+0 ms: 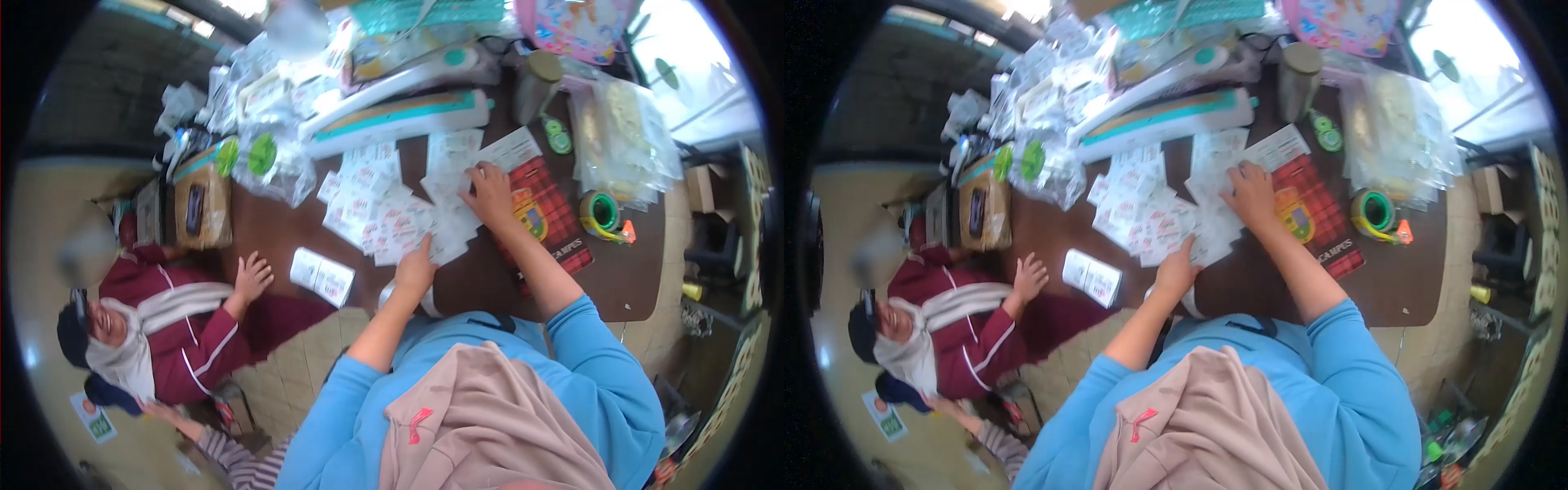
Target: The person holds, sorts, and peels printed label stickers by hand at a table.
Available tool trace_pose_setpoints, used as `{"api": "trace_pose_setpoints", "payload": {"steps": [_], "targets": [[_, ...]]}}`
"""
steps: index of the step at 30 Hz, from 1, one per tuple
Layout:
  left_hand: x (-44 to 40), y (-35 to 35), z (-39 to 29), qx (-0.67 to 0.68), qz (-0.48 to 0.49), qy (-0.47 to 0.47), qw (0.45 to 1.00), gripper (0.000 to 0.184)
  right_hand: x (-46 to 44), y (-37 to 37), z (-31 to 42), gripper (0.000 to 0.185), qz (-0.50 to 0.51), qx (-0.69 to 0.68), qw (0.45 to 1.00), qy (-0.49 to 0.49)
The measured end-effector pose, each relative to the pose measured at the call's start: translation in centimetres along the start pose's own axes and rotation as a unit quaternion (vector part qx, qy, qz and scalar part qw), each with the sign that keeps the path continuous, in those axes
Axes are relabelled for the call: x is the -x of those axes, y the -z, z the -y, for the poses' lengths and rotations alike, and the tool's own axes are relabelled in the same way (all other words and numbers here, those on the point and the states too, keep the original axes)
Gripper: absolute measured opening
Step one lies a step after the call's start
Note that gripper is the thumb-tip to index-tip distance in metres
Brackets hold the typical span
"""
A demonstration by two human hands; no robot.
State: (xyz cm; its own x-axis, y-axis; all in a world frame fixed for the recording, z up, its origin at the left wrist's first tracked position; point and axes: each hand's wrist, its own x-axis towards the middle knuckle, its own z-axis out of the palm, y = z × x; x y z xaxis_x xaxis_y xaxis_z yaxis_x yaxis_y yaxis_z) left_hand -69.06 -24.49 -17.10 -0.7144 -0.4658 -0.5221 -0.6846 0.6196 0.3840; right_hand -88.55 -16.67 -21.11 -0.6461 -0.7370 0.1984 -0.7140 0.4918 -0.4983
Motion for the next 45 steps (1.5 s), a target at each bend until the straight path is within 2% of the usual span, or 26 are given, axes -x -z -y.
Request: {"api": "trace_pose_setpoints", "payload": {"steps": [1, 3, 5, 7, 9, 10, 12, 13, 15, 16, 18, 22, 24, 25, 26, 28, 29, 31, 33, 34, 37, 39, 41, 43, 44, 45], "targets": [[0.3, 0.5, -0.1, -0.016, 0.010, 0.003, 1.000, 0.065, -0.7, 1.0, -0.9, 0.056, -0.019, 0.013, 1.000, -0.013], [-0.3, -0.2, 1.0, -0.026, 0.007, -0.011, 1.000, 0.069, -3.2, 4.0, -3.6, 0.068, -0.099, 0.145, 0.973, -0.151], [-0.9, 0.8, -0.2, -0.031, 0.012, -0.021, 0.999, 0.075, -4.5, 4.4, -6.5, 0.089, -0.007, 0.176, 0.940, -0.293], [-2.0, 1.1, -1.5, -0.047, -0.003, -0.031, 0.998, 0.077, -4.8, 5.1, -7.1, 0.089, 0.072, 0.178, 0.927, -0.322], [-3.6, 1.1, -2.2, -0.048, -0.015, -0.056, 0.997, 0.076, -5.0, 4.3, -8.0, 0.070, 0.102, 0.105, 0.919, -0.366], [-4.4, 0.9, -2.3, -0.039, -0.021, -0.069, 0.997, 0.075, -4.9, 3.8, -8.3, 0.070, 0.092, 0.102, 0.921, -0.365], [-5.8, 0.9, -2.2, -0.035, -0.034, -0.082, 0.995, 0.074, -4.5, 3.3, -9.1, 0.043, 0.026, 0.116, 0.927, -0.355], [-6.1, 1.1, -2.3, -0.041, -0.018, -0.092, 0.995, 0.076, -4.4, 4.0, -9.2, 0.043, 0.020, 0.119, 0.927, -0.355], [-6.7, 1.3, -2.5, -0.048, -0.001, -0.105, 0.993, 0.078, -4.0, 5.2, -9.4, 0.021, -0.041, -0.197, 0.929, -0.310], [-6.6, 1.5, -2.7, -0.052, 0.012, -0.103, 0.993, 0.079, -4.3, 5.8, -9.1, 0.021, -0.043, -0.197, 0.929, -0.310], [-6.4, 1.9, -2.6, -0.060, 0.024, -0.102, 0.993, 0.081, -4.7, 6.5, -8.1, 0.029, -0.167, -0.372, 0.897, -0.170], [-3.6, 2.0, -1.8, -0.027, 0.001, -0.044, 0.999, 0.085, -7.1, 7.8, -2.7, 0.038, -0.152, -0.462, 0.865, -0.126], [-2.3, 2.0, -1.3, -0.024, 0.000, -0.015, 1.000, 0.084, -7.6, 5.2, -1.4, 0.045, 0.001, -0.288, 0.949, -0.130], [-1.7, 1.8, -0.9, -0.018, -0.004, -0.025, 1.000, 0.080, -7.2, 2.3, -1.9, 0.041, 0.008, -0.174, 0.982, -0.076], [-1.1, 1.7, -0.5, -0.012, -0.011, -0.033, 0.999, 0.076, -6.7, 2.0, -1.9, 0.041, 0.017, -0.179, 0.982, -0.056], [0.0, 2.2, -0.3, 0.088, -0.056, -0.027, 0.994, 0.067, -6.5, 0.8, -1.0, 0.035, -0.113, 0.046, 0.991, 0.051], [0.1, 3.0, 0.1, 0.177, -0.088, -0.046, 0.979, 0.059, -6.6, 1.3, 0.9, 0.035, -0.114, 0.032, 0.991, 0.068], [0.1, 4.4, 1.1, 0.255, -0.155, -0.020, 0.954, 0.052, -4.4, 3.1, 4.0, 0.030, 0.100, -0.270, 0.957, -0.048], [-1.0, 4.2, 2.4, 0.431, -0.198, -0.014, 0.880, 0.039, -1.6, 3.1, 6.5, 0.021, 0.242, -0.447, 0.861, -0.032], [-0.8, 5.3, 2.1, 0.437, -0.204, -0.012, 0.876, 0.039, -0.5, 6.1, 9.0, 0.021, 0.272, -0.366, 0.890, 0.014], [1.0, 8.8, 0.3, 0.516, -0.198, -0.010, 0.833, 0.038, 2.9, 5.9, 11.8, 0.022, 0.242, -0.453, 0.856, 0.053], [1.7, 10.1, -0.7, 0.532, -0.159, -0.050, 0.830, 0.038, 4.4, 4.1, 12.2, 0.026, 0.181, -0.579, 0.790, -0.090], [0.6, 10.0, -0.9, 0.543, -0.220, -0.118, 0.802, 0.041, 3.5, 5.9, 13.0, 0.024, 0.124, -0.654, 0.740, -0.096], [1.8, 13.2, -3.1, 0.628, -0.191, -0.073, 0.751, 0.044, 1.8, 7.7, 13.1, 0.016, 0.039, -0.572, 0.818, -0.040], [1.9, 13.5, -3.0, 0.597, -0.230, -0.061, 0.766, 0.036, 1.0, 8.9, 13.6, 0.019, 0.023, -0.618, 0.785, -0.024], [2.5, 13.8, -3.4, 0.588, -0.274, -0.073, 0.758, 0.029, 0.6, 9.6, 13.8, 0.019, -0.006, -0.594, 0.804, -0.039]]}}
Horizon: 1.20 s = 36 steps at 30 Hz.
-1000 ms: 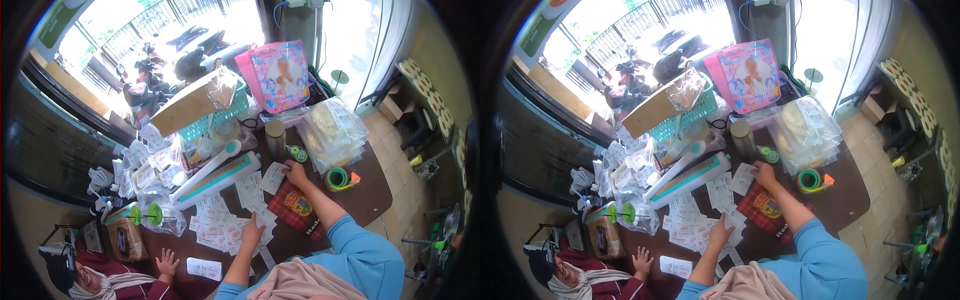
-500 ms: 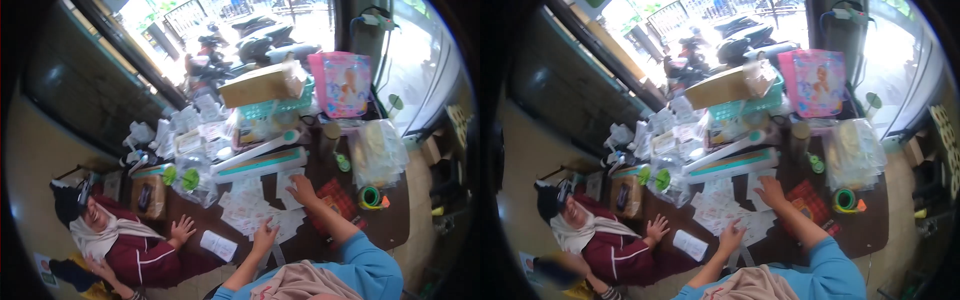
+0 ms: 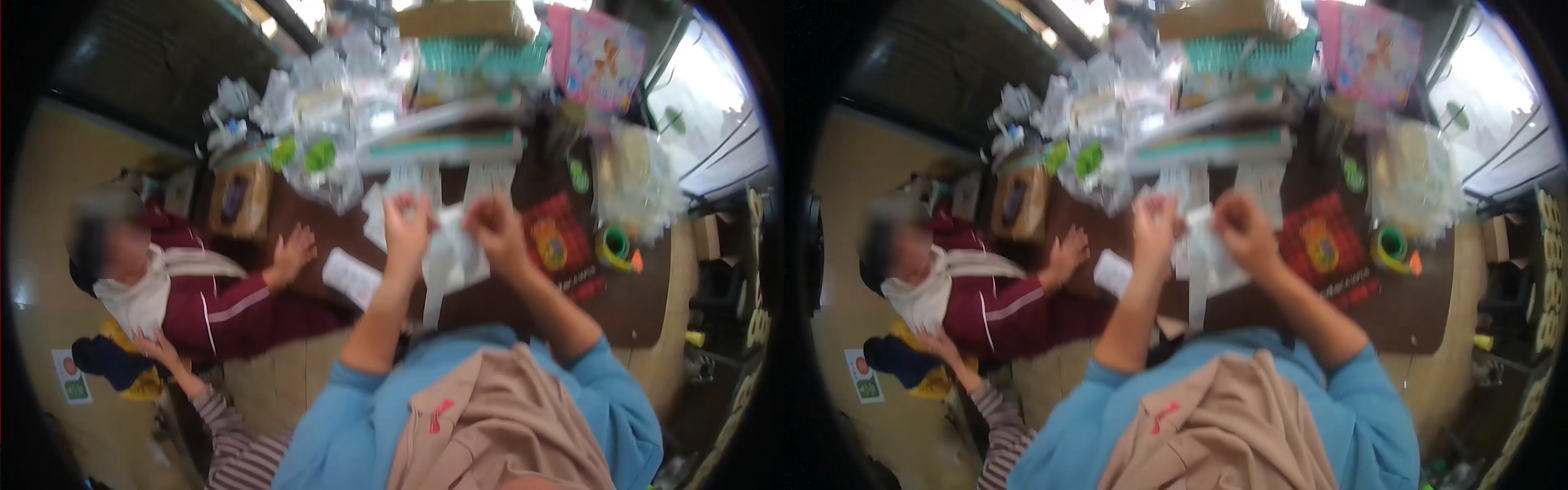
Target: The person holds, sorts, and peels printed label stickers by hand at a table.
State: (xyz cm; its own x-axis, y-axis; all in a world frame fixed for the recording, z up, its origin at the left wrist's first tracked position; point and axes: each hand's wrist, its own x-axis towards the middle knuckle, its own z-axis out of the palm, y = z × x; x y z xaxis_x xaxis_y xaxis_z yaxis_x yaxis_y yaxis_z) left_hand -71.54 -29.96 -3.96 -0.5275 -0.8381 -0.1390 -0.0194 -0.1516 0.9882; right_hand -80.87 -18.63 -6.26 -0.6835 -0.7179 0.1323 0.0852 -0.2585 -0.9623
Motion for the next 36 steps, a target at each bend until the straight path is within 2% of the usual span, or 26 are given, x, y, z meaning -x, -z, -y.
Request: {"api": "trace_pose_setpoints", "payload": {"steps": [1, 2, 3, 5, 6, 8, 9, 11, 13, 15, 17, 19, 21, 23, 25, 27, 28, 29, 31, 32, 33, 34, 35, 36], "targets": [[0.7, 0.1, -1.1, -0.034, -0.020, -0.027, 0.999, 0.028, -0.3, -0.1, 1.8, 0.019, -0.007, 0.012, 1.000, 0.000], [0.9, 0.8, -1.5, -0.052, -0.013, 0.020, 0.998, 0.032, -0.4, -0.2, 2.2, 0.020, -0.007, -0.014, 1.000, -0.007], [1.6, 1.7, -2.1, -0.035, 0.066, 0.102, 0.992, 0.042, -0.2, -0.3, 2.4, 0.020, -0.003, -0.016, 1.000, -0.024], [2.7, 1.7, -2.0, -0.018, 0.116, 0.204, 0.972, 0.044, 0.4, -0.4, 2.2, 0.020, 0.009, -0.008, 0.999, -0.036], [2.8, 2.0, -1.1, -0.018, 0.111, 0.212, 0.971, 0.044, 0.8, -0.5, 1.7, 0.020, 0.024, 0.001, 0.999, -0.039], [2.7, 2.5, 0.9, 0.144, 0.152, 0.214, 0.954, 0.038, 1.9, -0.9, 0.4, 0.021, 0.033, 0.006, 0.997, -0.063], [2.8, 2.3, 1.6, 0.144, 0.150, 0.223, 0.952, 0.038, 2.5, -1.0, 0.0, 0.023, 0.042, 0.013, 0.996, -0.080], [3.1, 1.2, 1.7, 0.118, 0.085, 0.164, 0.976, 0.033, 3.3, -1.0, -0.2, 0.023, 0.049, 0.066, 0.992, -0.092], [3.3, 1.4, 1.9, 0.122, 0.063, 0.182, 0.974, 0.029, 3.5, -0.7, -0.1, 0.023, 0.066, 0.122, 0.985, -0.099], [3.1, 2.6, 2.8, 0.066, 0.120, 0.182, 0.974, 0.028, 3.5, -0.7, -0.3, 0.021, 0.092, 0.312, 0.943, 0.067], [3.6, 2.7, 3.3, 0.058, 0.116, 0.204, 0.970, 0.028, 3.8, -0.7, -1.2, 0.020, 0.082, 0.336, 0.934, 0.093], [4.3, 2.5, 5.0, 0.052, 0.048, 0.235, 0.970, 0.029, 4.3, -0.6, -2.0, 0.017, 0.093, 0.422, 0.880, 0.197], [5.2, 2.7, 5.9, 0.068, 0.023, 0.260, 0.963, 0.029, 5.4, -0.7, -3.0, 0.011, 0.103, 0.432, 0.874, 0.196], [6.3, 3.6, 7.1, 0.056, -0.002, 0.354, 0.934, 0.029, 6.6, -0.5, -4.0, 0.007, 0.147, 0.445, 0.853, 0.229], [7.2, 4.8, 8.8, 0.066, -0.005, 0.383, 0.922, 0.028, 7.7, -0.2, -4.3, 0.009, 0.160, 0.432, 0.863, 0.206], [7.6, 7.4, 11.9, -0.069, 0.003, 0.277, 0.958, 0.025, 8.3, 0.3, -4.3, 0.009, 0.187, 0.292, 0.934, 0.085], [7.6, 8.9, 12.5, -0.109, -0.012, 0.261, 0.959, 0.023, 8.3, 1.1, -4.8, 0.008, 0.172, 0.244, 0.954, -0.014], [7.5, 10.8, 12.9, -0.148, -0.026, 0.243, 0.958, 0.020, 8.3, 2.4, -5.8, 0.006, 0.120, 0.199, 0.964, -0.126], [7.4, 14.9, 13.6, -0.409, 0.031, 0.122, 0.904, 0.015, 6.9, 5.1, -7.8, 0.008, 0.064, 0.209, 0.956, -0.198], [7.6, 14.5, 12.7, -0.407, 0.028, 0.127, 0.904, 0.015, 6.0, 6.1, -8.5, 0.010, 0.064, 0.230, 0.948, -0.210], [7.6, 14.1, 11.6, -0.588, 0.020, 0.086, 0.804, 0.021, 5.2, 6.8, -9.3, 0.012, 0.064, 0.250, 0.940, -0.222], [7.7, 13.7, 10.3, -0.744, 0.015, 0.043, 0.667, 0.030, 4.7, 7.0, -10.1, 0.019, 0.087, 0.304, 0.924, -0.216], [7.8, 12.8, 9.9, -0.758, 0.035, 0.040, 0.650, 0.043, 4.6, 6.7, -10.4, 0.019, 0.093, 0.303, 0.922, -0.224], [7.9, 11.6, 10.0, -0.757, 0.040, -0.022, 0.651, 0.043, 4.3, 6.1, -10.6, 0.023, 0.121, 0.297, 0.920, -0.225]]}}
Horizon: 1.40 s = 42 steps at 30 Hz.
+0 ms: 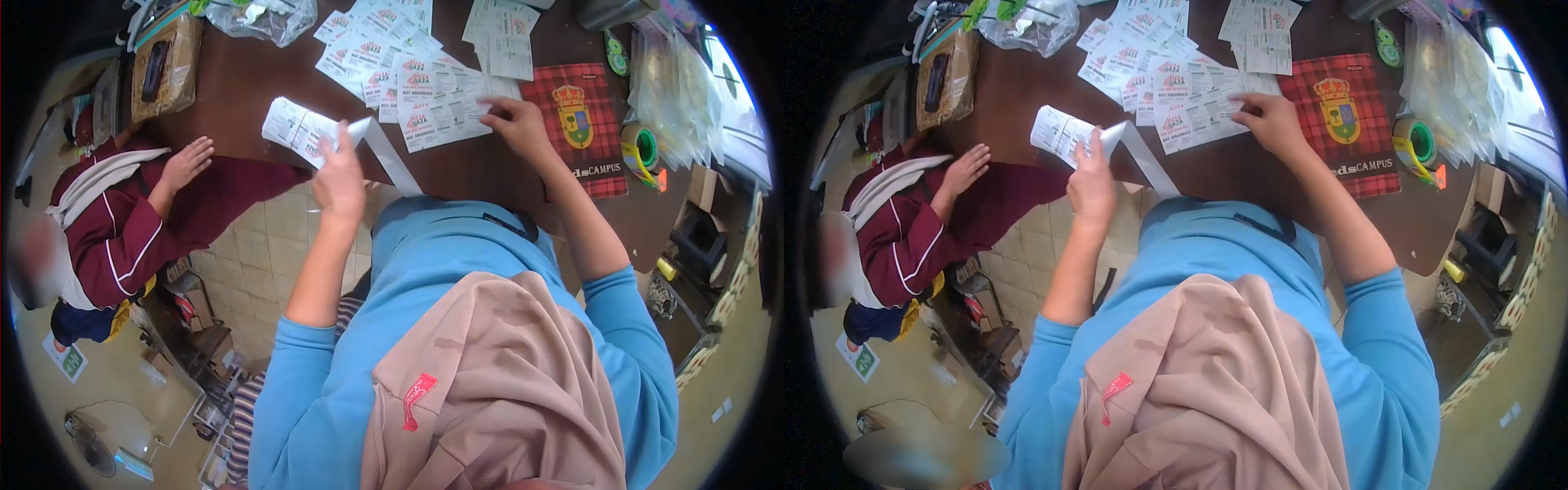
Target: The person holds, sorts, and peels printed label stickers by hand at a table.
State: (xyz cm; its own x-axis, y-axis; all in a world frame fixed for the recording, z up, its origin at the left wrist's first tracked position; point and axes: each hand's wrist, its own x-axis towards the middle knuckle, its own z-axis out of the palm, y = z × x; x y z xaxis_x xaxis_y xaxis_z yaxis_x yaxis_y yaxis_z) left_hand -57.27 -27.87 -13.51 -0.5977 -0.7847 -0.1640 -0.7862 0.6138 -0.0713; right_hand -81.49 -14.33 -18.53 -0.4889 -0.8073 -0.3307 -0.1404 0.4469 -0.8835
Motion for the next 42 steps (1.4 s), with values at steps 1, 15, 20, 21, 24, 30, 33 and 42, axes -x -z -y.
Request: {"api": "trace_pose_setpoints", "payload": {"steps": [1, 15, 20, 21, 24, 30, 33, 42], "targets": [[0.0, -0.2, -1.1, -0.001, -0.045, -0.045, 0.998, 0.043, -0.4, -0.6, 0.2, 0.028, 0.027, 0.001, 1.000, 0.008], [0.7, -6.5, -5.9, 0.146, -0.059, -0.174, 0.972, 0.048, -0.6, -4.5, -0.8, 0.047, 0.050, 0.076, 0.996, 0.003], [1.1, -5.5, -7.3, 0.057, 0.012, -0.171, 0.984, 0.051, -0.7, -5.2, -0.3, 0.046, 0.036, 0.152, 0.988, 0.016], [1.1, -5.4, -7.5, 0.037, 0.043, -0.164, 0.985, 0.054, -0.7, -5.4, -0.3, 0.046, 0.027, 0.168, 0.985, 0.023], [1.1, -5.9, -8.1, 0.002, 0.055, -0.163, 0.985, 0.053, -0.8, -5.9, 0.7, 0.048, 0.036, 0.333, 0.942, 0.019], [0.5, -3.9, -6.8, 0.108, 0.078, -0.138, 0.981, 0.041, -2.8, -3.1, 0.3, 0.053, -0.001, 0.480, 0.843, 0.240], [1.3, -2.7, -4.4, 0.264, 0.028, -0.052, 0.963, 0.030, -3.5, -2.7, 0.5, 0.053, 0.037, 0.480, 0.846, 0.232], [1.4, 0.6, 1.0, 0.711, 0.087, 0.226, 0.660, 0.028, -2.9, -2.9, 0.3, 0.036, 0.029, 0.444, 0.866, 0.228]]}}
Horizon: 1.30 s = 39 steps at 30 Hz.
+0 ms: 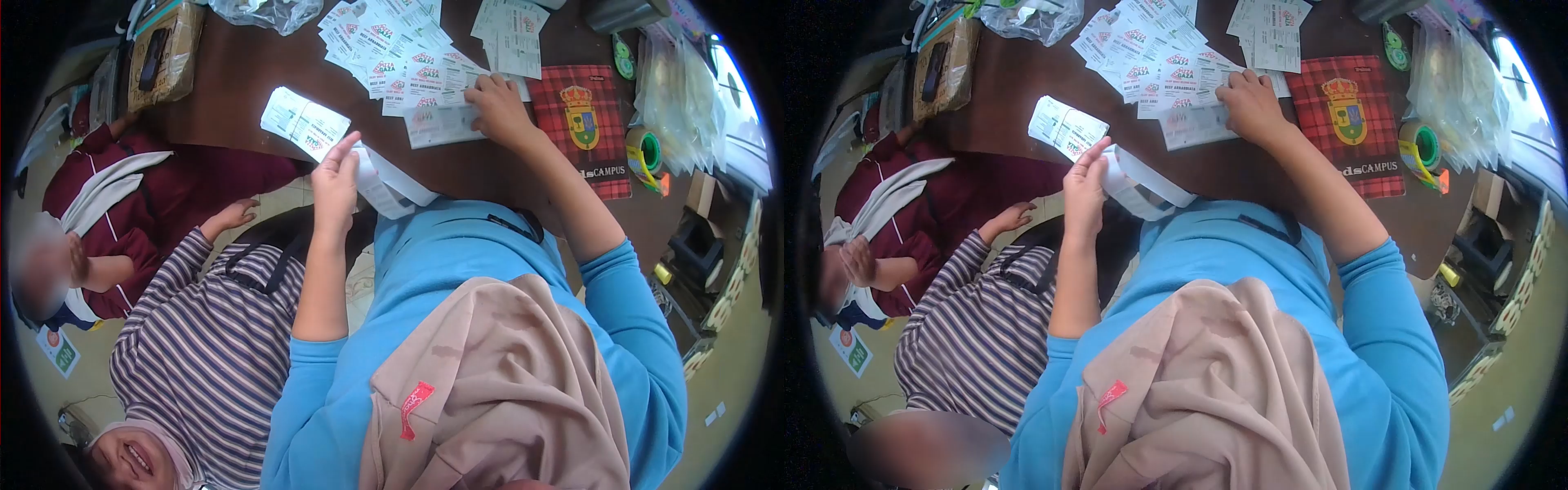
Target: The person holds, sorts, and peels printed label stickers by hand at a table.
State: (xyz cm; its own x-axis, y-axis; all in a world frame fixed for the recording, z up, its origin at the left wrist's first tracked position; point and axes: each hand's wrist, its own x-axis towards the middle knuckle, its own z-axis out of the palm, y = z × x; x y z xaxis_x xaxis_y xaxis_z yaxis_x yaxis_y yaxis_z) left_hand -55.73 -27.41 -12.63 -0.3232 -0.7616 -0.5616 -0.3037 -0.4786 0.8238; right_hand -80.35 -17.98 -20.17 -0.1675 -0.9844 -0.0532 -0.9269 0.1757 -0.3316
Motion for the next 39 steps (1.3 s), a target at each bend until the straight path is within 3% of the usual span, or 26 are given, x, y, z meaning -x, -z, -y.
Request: {"api": "trace_pose_setpoints", "payload": {"steps": [1, 3, 4, 5, 7, 8, 9, 10, 11, 13, 15, 17, 21, 24, 26, 29, 31, 32, 33, 35, 36, 37, 39], "targets": [[0.1, -0.1, -0.7, 0.039, 0.012, 0.010, 0.999, 0.028, -0.1, 0.7, -0.1, 0.036, -0.003, 0.001, 1.000, -0.003], [0.1, -0.8, -2.0, 0.041, 0.031, -0.009, 0.999, 0.029, -0.8, 3.1, -0.6, 0.026, 0.078, -0.311, 0.939, -0.126], [0.3, -0.9, -2.5, 0.043, 0.047, -0.022, 0.998, 0.031, -0.7, 3.7, -1.5, 0.027, -0.012, -0.369, 0.922, -0.113], [0.3, -1.4, -2.8, 0.042, 0.046, -0.022, 0.998, 0.031, -0.9, 4.6, -2.5, 0.028, -0.029, -0.453, 0.877, -0.158], [0.0, -2.7, -3.2, 0.095, 0.078, -0.033, 0.992, 0.032, -1.4, 3.0, -6.5, 0.032, -0.104, -0.485, 0.833, -0.246], [-0.1, -3.6, -3.4, 0.113, 0.081, -0.036, 0.990, 0.033, -1.3, 3.2, -7.1, 0.032, -0.104, -0.487, 0.833, -0.241], [0.0, -4.3, -3.8, 0.112, 0.091, -0.040, 0.989, 0.032, -1.2, 3.2, -7.6, 0.031, -0.193, -0.314, 0.903, -0.219], [0.0, -4.9, -3.7, 0.112, 0.092, -0.048, 0.988, 0.031, -1.4, 3.5, -7.7, 0.031, -0.277, -0.128, 0.934, -0.188], [-0.1, -5.5, -3.9, 0.112, 0.093, -0.057, 0.988, 0.031, -1.5, 4.9, -6.4, 0.031, -0.280, -0.130, 0.933, -0.183], [-0.3, -6.4, -4.1, 0.110, 0.092, -0.055, 0.988, 0.031, -0.3, 8.5, -0.8, 0.031, -0.166, -0.375, 0.907, -0.101], [-0.2, -6.8, -4.2, 0.106, 0.092, -0.050, 0.989, 0.030, 0.6, 8.7, 3.2, 0.029, -0.163, -0.368, 0.913, 0.069], [-0.3, -7.1, -4.2, 0.054, 0.051, -0.044, 0.996, 0.030, 1.4, 8.3, 5.9, 0.031, -0.175, -0.274, 0.935, 0.142], [-0.1, -7.2, -2.9, 0.080, 0.046, -0.058, 0.994, 0.029, 2.7, 5.8, 7.3, 0.026, -0.188, -0.221, 0.949, 0.126], [0.6, -7.1, -1.3, 0.098, 0.037, -0.014, 0.994, 0.027, 3.7, 4.7, 7.8, 0.016, -0.244, -0.173, 0.941, 0.158], [1.1, -7.1, -0.5, 0.078, 0.010, 0.063, 0.995, 0.024, 4.7, 3.8, 7.8, 0.015, -0.226, -0.161, 0.946, 0.167], [0.7, -6.3, 2.2, 0.094, 0.011, 0.060, 0.994, 0.023, 5.7, 4.3, 8.0, 0.011, -0.175, -0.186, 0.952, 0.169], [0.0, -4.3, 2.7, -0.064, -0.009, -0.019, 0.998, 0.018, 5.7, 4.5, 7.2, 0.007, -0.076, -0.422, 0.901, 0.063], [-0.6, -2.8, 3.0, -0.193, -0.051, -0.081, 0.977, 0.017, 5.6, 3.6, 6.2, 0.005, -0.037, -0.563, 0.822, -0.080], [-1.2, -1.5, 3.3, -0.318, -0.092, -0.141, 0.933, 0.017, 5.2, 3.2, 4.8, 0.005, -0.049, -0.565, 0.813, -0.131], [-1.4, -0.6, 2.5, -0.442, -0.112, -0.189, 0.869, 0.018, 3.9, 2.0, 1.4, 0.014, -0.027, -0.485, 0.855, -0.179], [-1.7, -0.4, 2.7, -0.521, -0.086, -0.222, 0.819, 0.022, 3.5, 1.5, 0.6, 0.014, -0.024, -0.485, 0.855, -0.181], [-1.5, -1.1, 2.4, -0.521, -0.087, -0.220, 0.820, 0.022, 2.9, 1.0, 0.0, 0.021, -0.015, -0.447, 0.878, -0.171], [-0.8, -4.0, 1.6, -0.656, -0.067, -0.181, 0.730, 0.031, 2.0, -0.1, -0.6, 0.029, -0.006, -0.409, 0.898, -0.160]]}}
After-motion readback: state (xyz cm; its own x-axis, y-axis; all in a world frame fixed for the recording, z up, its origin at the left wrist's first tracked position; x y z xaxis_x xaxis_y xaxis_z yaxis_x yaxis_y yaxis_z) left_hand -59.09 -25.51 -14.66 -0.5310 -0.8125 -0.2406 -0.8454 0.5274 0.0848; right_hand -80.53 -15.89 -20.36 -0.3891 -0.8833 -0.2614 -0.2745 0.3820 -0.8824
